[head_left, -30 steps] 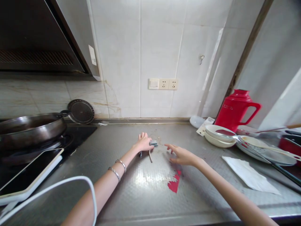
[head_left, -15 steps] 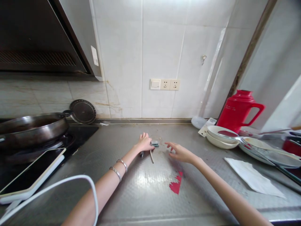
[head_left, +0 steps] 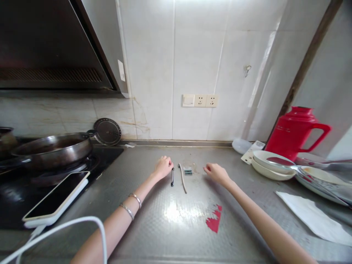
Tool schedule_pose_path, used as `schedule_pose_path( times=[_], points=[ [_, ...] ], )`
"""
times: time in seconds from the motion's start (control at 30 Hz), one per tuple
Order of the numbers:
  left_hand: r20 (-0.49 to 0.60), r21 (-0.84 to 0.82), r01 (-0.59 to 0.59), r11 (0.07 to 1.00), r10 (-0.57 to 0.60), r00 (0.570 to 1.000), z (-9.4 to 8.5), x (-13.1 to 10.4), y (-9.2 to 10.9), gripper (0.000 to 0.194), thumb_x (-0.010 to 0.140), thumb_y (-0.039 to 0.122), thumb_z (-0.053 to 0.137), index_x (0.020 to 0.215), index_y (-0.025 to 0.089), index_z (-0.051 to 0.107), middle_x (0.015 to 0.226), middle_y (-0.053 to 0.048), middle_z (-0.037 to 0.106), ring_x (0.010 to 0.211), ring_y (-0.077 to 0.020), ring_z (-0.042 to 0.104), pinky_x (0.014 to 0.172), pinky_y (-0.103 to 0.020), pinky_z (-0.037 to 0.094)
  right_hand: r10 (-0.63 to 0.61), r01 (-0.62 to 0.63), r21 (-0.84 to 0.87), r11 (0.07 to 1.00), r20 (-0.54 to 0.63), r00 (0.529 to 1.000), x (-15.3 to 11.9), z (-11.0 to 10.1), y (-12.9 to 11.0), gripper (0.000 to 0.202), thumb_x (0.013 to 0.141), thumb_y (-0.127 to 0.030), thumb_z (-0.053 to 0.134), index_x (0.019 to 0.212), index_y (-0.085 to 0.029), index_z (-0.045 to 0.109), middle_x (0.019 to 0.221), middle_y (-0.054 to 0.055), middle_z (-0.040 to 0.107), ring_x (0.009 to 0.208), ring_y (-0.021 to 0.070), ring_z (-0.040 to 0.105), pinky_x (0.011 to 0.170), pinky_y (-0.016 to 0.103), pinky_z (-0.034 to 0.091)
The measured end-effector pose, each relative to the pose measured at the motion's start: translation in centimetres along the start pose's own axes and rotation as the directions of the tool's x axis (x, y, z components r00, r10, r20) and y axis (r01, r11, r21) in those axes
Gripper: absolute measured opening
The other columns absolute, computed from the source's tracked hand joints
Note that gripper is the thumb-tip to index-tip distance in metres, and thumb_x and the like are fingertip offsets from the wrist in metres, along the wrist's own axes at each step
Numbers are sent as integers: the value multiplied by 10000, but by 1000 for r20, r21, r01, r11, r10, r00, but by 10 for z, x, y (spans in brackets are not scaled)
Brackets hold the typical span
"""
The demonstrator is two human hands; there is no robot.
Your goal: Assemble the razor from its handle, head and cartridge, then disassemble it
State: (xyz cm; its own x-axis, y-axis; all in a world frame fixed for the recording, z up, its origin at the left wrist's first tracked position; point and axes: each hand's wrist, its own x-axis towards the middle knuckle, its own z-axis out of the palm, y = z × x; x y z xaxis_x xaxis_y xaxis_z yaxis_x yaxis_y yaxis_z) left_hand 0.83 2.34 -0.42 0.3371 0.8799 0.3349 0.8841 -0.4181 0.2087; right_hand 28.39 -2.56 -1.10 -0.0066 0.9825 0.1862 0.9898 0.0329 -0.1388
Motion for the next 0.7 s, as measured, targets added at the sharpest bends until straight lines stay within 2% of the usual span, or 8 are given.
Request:
schedule_pose_path(
  times=[0.03, 0.1, 0.2, 0.3, 0.37, 0.47, 0.7],
  points=[
    [22, 5, 48, 999, -48, 999, -3, -4, -10, 273, 868, 342, 368, 854, 173, 582, 911, -77, 580, 911, -193, 513, 817, -302, 376, 26, -26, -32, 999, 2, 1000, 4, 2, 1, 340, 882, -374, 331, 787, -195, 604, 818, 90, 634, 760, 197, 583, 610, 266, 391],
    [39, 50, 124, 991, -126, 991, -7, -12, -29, 331, 886, 363, 314, 875, 168, 581, 899, -85, 603, 902, -200, 531, 816, -312, 380, 38, -43, -76, 996, -65, 997, 9, 7, 4, 324, 883, -349, 332, 860, -185, 610, 896, 116, 629, 858, 223, 567, 660, 286, 407],
    [-33, 156, 142, 977, -139, 990, -5, -23, -53, 382, 889, 393, 283, 1053, 165, 542, 1113, -124, 560, 1082, -243, 467, 903, -359, 336, 22, -43, -103, 994, -191, 981, 13, 21, 11, 352, 870, -343, 363, 1088, -147, 559, 1129, 166, 553, 1062, 262, 478, 807, 343, 397],
    [11, 204, 171, 964, -177, 984, 3, -28, -70, 499, 885, 441, 246, 1269, 166, 407, 1357, -151, 387, 1262, -292, 306, 988, -425, 251, 38, -52, -88, 995, -154, 987, 15, 36, 18, 481, 864, -397, 361, 1254, -129, 449, 1320, 172, 420, 1214, 287, 355, 937, 427, 317],
    [86, 195, 191, 962, -211, 974, 10, -28, -77, 559, 881, 478, 207, 1339, 182, 330, 1428, -146, 284, 1317, -321, 206, 1013, -481, 194, 58, -63, -59, 996, -83, 995, 16, 43, 21, 501, 872, -425, 322, 1273, -148, 436, 1359, 151, 388, 1258, 284, 306, 976, 475, 260],
    [156, 178, 208, 962, -236, 959, 17, -26, -83, 573, 878, 492, 181, 1353, 205, 322, 1441, -140, 258, 1323, -342, 186, 1014, -517, 174, 78, -79, -28, 996, -21, 997, 16, 48, 22, 489, 879, -435, 288, 1255, -178, 466, 1356, 134, 402, 1265, 271, 307, 987, 501, 227],
    [141, 199, 198, 960, -228, 963, 18, -26, -85, 535, 878, 457, 221, 1332, 217, 371, 1427, -127, 296, 1312, -334, 223, 1017, -490, 203, 64, -64, -11, 998, -49, 997, 17, 48, 24, 460, 872, -415, 308, 1230, -193, 493, 1339, 130, 427, 1254, 265, 328, 984, 505, 227]
  ],
)
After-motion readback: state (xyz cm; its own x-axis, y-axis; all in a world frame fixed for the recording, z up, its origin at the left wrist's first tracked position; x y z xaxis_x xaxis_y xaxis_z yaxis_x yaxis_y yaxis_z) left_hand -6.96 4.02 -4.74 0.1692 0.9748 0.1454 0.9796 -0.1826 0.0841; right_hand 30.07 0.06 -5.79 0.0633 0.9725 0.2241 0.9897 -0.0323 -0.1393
